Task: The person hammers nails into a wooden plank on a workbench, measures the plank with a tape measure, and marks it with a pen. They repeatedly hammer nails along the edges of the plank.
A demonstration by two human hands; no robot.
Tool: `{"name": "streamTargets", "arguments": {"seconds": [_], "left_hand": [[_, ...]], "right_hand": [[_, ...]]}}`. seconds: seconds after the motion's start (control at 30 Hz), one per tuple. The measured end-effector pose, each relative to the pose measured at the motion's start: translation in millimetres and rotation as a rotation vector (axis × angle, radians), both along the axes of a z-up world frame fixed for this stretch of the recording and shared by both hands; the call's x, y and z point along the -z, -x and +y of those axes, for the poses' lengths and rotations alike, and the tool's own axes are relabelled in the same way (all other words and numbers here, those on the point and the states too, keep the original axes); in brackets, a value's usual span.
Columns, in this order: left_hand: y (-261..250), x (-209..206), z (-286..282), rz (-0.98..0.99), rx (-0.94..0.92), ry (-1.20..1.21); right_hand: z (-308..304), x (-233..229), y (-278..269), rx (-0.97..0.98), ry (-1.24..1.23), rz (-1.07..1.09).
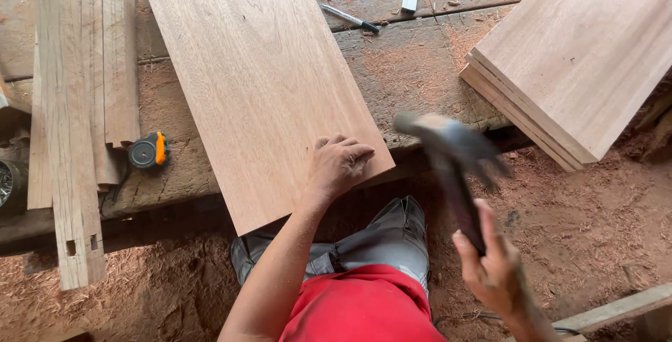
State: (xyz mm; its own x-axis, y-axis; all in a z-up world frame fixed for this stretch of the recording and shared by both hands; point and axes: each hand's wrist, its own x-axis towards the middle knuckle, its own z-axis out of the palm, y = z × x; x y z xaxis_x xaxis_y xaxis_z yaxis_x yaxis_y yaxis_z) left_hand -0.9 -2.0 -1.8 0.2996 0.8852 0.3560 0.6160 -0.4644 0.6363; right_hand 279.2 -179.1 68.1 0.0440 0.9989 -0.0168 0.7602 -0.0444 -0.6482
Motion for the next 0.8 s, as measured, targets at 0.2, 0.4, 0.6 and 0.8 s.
{"name": "streamTargets", "arguments": {"seconds": [0.2,0.4,0.6,0.8], "left_hand": [[-0.4,-0.3,0.3,0.008,-0.002,-0.011],[7.4,-38.3,-24.2,0.118,0.013,-0.004],[24.2,29.1,-62.5,0.566,-0.278,-0.205],[41.7,30.4,-44.8,0.538,-0.200,-0.158]], "right_hand": [[13.5,-10.7,23.4,-0.175,-0.063,-0.175],[-9.3,16.1,14.7,0.101,0.066,-0.056],[-12.9,20.4,8.3,0.199,0.015,0.214],[-6.2,17.3,13.2,0.131,0.040,0.295]]}}
